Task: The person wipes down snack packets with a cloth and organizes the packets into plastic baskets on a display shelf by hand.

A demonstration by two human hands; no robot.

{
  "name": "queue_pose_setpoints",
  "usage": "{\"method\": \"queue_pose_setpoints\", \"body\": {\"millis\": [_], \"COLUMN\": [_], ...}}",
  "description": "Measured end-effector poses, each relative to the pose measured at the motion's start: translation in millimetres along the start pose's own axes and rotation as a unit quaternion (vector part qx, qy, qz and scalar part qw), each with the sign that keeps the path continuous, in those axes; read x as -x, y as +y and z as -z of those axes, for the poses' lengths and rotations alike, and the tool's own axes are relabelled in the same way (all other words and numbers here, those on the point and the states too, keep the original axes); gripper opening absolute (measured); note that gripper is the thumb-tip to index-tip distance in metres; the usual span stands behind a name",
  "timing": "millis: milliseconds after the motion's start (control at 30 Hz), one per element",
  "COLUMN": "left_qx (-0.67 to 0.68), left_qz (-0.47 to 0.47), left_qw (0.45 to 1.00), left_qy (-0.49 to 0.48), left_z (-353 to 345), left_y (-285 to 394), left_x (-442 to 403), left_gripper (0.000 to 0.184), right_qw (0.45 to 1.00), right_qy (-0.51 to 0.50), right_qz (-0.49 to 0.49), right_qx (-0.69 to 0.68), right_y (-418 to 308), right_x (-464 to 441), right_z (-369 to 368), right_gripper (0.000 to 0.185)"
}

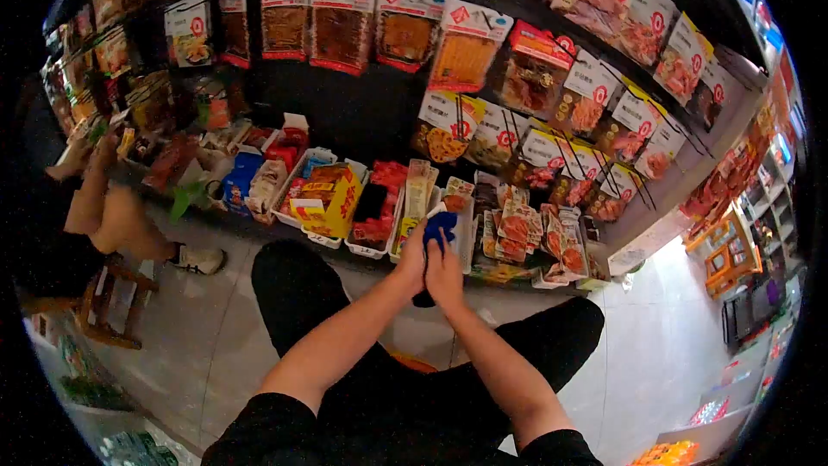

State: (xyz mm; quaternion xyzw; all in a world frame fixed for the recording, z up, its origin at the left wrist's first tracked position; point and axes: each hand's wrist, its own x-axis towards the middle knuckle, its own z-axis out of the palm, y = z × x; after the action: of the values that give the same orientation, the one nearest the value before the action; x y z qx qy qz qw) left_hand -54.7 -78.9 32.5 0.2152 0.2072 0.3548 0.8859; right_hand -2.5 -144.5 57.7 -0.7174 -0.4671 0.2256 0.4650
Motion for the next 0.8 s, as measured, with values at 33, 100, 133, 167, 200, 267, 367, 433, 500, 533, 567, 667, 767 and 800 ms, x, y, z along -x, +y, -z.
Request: {"method": "queue_pose_setpoints", "body": {"millis": [33, 100, 133, 167, 200, 267, 367, 433, 500, 533, 567, 667, 767, 800], "left_qx": [0.013, 0.009, -0.013, 0.001, 0.013, -0.008, -0.045, -0.106, -0.153, -0.12, -0.088, -0.102, -0.09, -0.087], "left_qz": [-0.043, 0.003, -0.004, -0.006, -0.014, -0.06, -0.006, -0.009, -0.02, -0.044, -0.069, -0.068, -0.019, -0.001], "left_qw": [0.999, 0.997, 0.995, 0.998, 0.999, 0.997, 0.996, 0.991, 0.983, 0.986, 0.986, 0.98, 0.983, 0.984], "left_qy": [-0.02, 0.079, 0.096, 0.062, 0.03, 0.05, 0.072, 0.083, 0.099, 0.111, 0.122, 0.159, 0.158, 0.154], "left_z": [-14.5, -19.3, -4.7, -7.4, -13.2, -16.1, -21.6, -5.0, -14.6, -17.5, -19.6, -32.1, -37.4, -39.0], "left_y": [5.5, -6.4, -25.3, -28.7, -28.1, -31.4, 3.8, 8.9, 21.7, 15.5, 8.5, 0.7, 9.6, 15.9], "left_x": [12.2, 12.3, 2.3, 13.4, 22.9, 20.5, 27.1, 9.7, 32.5, 30.1, 26.4, 36.4, 39.3, 36.4], "left_gripper": [0.044, 0.049, 0.054, 0.053, 0.052, 0.053, 0.056, 0.064, 0.067, 0.069, 0.071, 0.071, 0.068, 0.066], "right_qw": [0.999, 0.988, 0.939, 0.839, 0.911, 0.951, 0.993, 0.998, 0.996, 0.987, 0.998, 0.995, 0.997, 0.996], "right_qy": [-0.008, 0.097, 0.116, 0.178, 0.114, 0.102, 0.068, 0.041, -0.018, -0.044, -0.035, -0.008, -0.033, -0.031], "right_qz": [-0.021, 0.1, 0.229, 0.344, 0.239, 0.186, 0.068, 0.03, 0.029, 0.03, -0.029, -0.061, -0.009, 0.023], "right_qx": [0.03, 0.067, 0.231, 0.383, 0.315, 0.224, -0.071, -0.043, 0.086, 0.15, 0.033, -0.082, -0.069, -0.08], "right_y": [-4.6, 36.7, 67.7, 99.0, 97.3, 108.2, 49.2, 53.1, 65.2, 55.3, 47.4, 17.2, 46.3, 51.1], "right_x": [-4.7, -30.1, -40.6, -50.3, -54.9, -59.9, -32.1, -26.5, -43.4, -45.1, -41.1, -35.4, -50.6, -53.0], "right_z": [4.2, -2.9, -0.5, 2.1, 7.3, 6.3, -11.9, -18.7, -12.7, -12.7, -11.9, -1.6, -2.0, -3.0], "right_gripper": [0.05, 0.044, 0.037, 0.032, 0.033, 0.036, 0.042, 0.043, 0.047, 0.05, 0.053, 0.051, 0.05, 0.05]}}
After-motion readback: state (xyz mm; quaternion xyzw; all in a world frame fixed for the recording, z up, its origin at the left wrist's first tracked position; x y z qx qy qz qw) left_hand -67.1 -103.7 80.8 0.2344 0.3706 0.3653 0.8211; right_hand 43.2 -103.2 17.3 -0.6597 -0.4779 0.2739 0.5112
